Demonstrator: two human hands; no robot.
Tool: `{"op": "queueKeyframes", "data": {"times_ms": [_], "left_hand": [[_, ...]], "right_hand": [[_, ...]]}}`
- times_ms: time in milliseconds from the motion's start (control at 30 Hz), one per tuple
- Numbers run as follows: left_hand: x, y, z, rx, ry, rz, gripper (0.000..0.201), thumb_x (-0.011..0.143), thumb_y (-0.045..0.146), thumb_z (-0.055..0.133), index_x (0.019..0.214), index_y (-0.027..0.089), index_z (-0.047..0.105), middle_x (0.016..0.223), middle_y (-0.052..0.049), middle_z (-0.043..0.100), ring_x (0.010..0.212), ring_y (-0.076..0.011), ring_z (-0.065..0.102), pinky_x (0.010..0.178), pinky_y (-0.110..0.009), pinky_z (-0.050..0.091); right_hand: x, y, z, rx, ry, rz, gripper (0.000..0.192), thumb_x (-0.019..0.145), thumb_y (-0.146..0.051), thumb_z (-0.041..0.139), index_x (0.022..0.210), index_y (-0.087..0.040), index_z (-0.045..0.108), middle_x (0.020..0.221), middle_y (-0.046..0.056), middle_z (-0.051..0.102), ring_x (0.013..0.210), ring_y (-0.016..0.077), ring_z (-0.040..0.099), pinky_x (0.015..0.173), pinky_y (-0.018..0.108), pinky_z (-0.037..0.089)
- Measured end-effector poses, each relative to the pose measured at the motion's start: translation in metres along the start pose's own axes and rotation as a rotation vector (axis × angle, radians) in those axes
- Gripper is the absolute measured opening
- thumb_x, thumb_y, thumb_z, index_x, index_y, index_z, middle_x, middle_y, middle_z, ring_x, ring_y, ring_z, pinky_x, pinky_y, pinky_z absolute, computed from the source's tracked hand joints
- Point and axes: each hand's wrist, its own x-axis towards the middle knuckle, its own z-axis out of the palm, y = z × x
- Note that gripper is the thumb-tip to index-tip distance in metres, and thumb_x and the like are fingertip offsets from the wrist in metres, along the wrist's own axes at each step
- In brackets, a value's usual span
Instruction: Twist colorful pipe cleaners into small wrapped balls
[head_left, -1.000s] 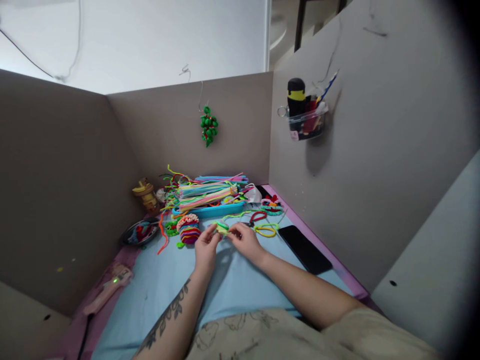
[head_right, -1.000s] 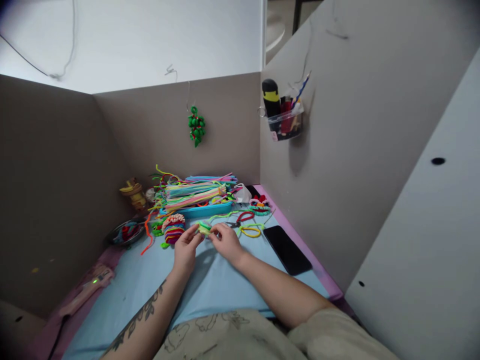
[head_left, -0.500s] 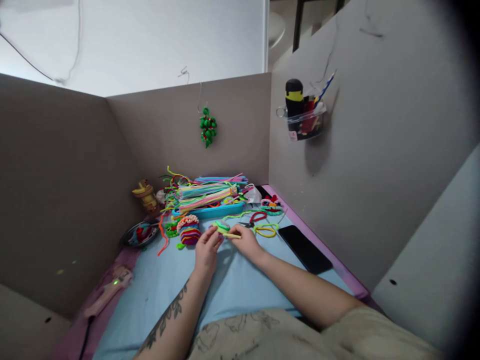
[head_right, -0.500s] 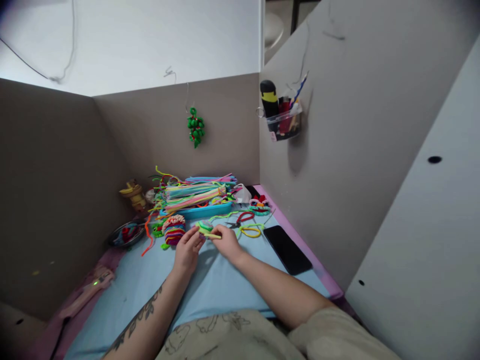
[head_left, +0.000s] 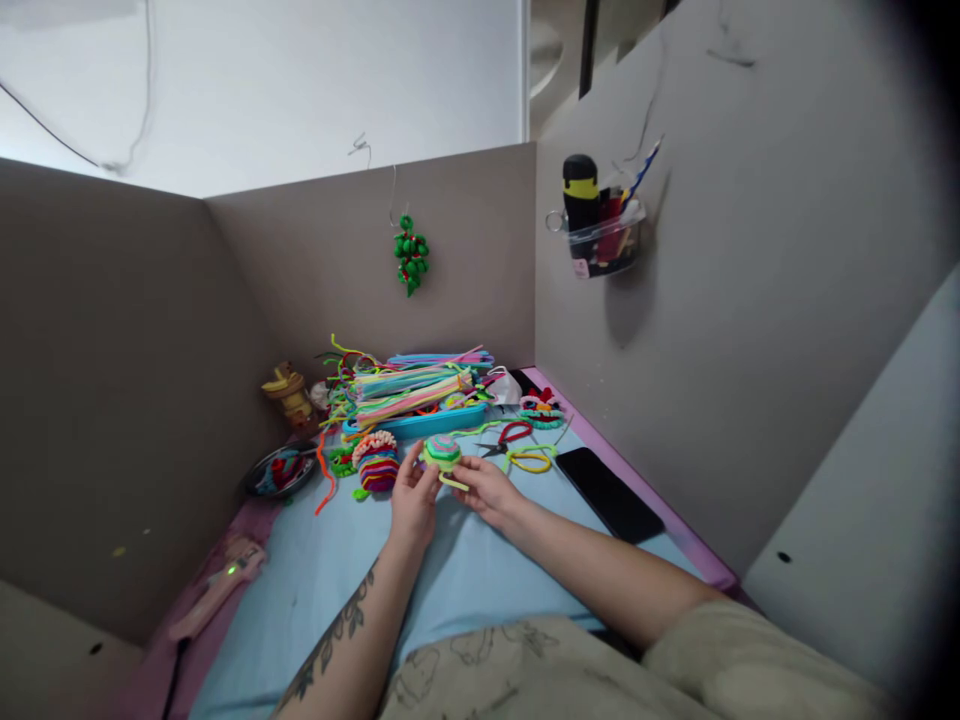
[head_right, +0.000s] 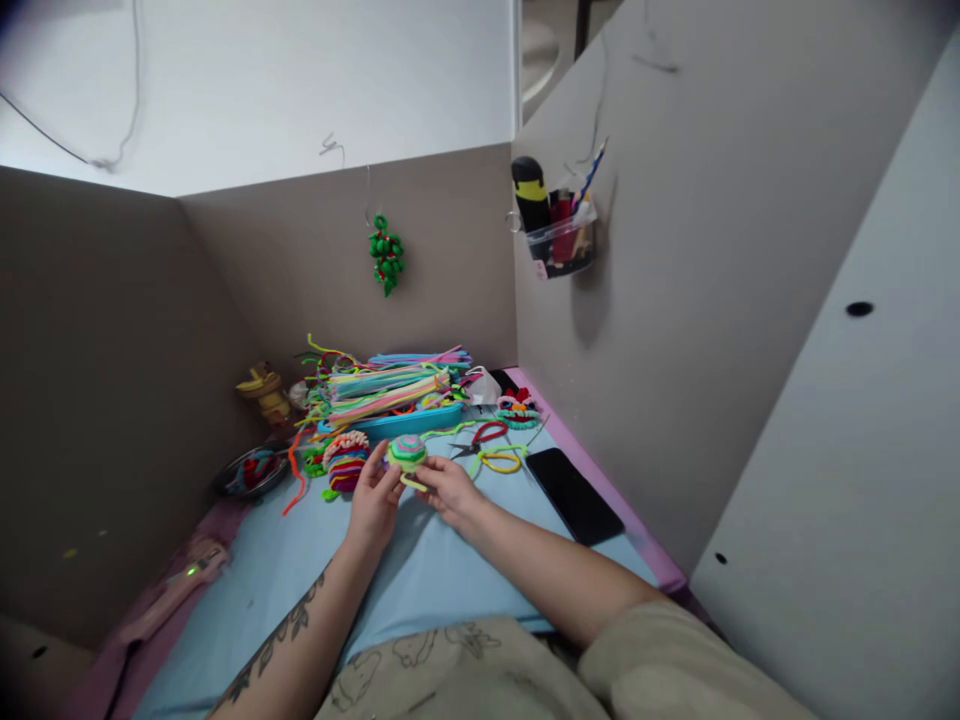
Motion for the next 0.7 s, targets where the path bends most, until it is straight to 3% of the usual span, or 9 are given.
{"op": "queueKeyframes", "data": {"times_ms": [167, 400, 700], "left_hand": [[0.004, -0.005, -0.004, 0.051, -0.023, -0.010, 0.057, 0.060, 0.029, 0.075, 0.113, 0.018, 0.056, 0.091, -0.004, 0.065, 0.083, -0.0148, 0.061, 0.079, -0.027, 0.046], [0.006, -0.007, -0.007, 0.098, 0.070, 0.021, 0.050, 0.055, 0.030, 0.077, 0.099, 0.016, 0.058, 0.072, 0.002, 0.061, 0.064, -0.0108, 0.058, 0.066, -0.024, 0.045], [0.005, -0.008, -0.004, 0.082, 0.100, 0.057, 0.051, 0.051, 0.028, 0.080, 0.096, 0.015, 0.059, 0.074, -0.001, 0.066, 0.069, -0.0139, 0.062, 0.072, -0.028, 0.047]], "right_hand": [[0.001, -0.001, -0.001, -0.035, -0.004, -0.044, 0.030, 0.051, -0.032, 0.079, 0.073, -0.016, 0.066, 0.077, 0.003, 0.067, 0.072, 0.0145, 0.060, 0.060, 0.024, 0.045], [0.001, 0.005, -0.001, -0.182, 0.043, -0.070, 0.031, 0.051, -0.036, 0.077, 0.072, -0.017, 0.065, 0.074, 0.003, 0.066, 0.074, 0.0169, 0.059, 0.058, 0.024, 0.042], [0.006, 0.009, -0.002, -0.243, 0.208, -0.211, 0.029, 0.052, -0.036, 0.074, 0.072, -0.018, 0.063, 0.075, 0.002, 0.064, 0.064, 0.0144, 0.055, 0.052, 0.024, 0.041]]}}
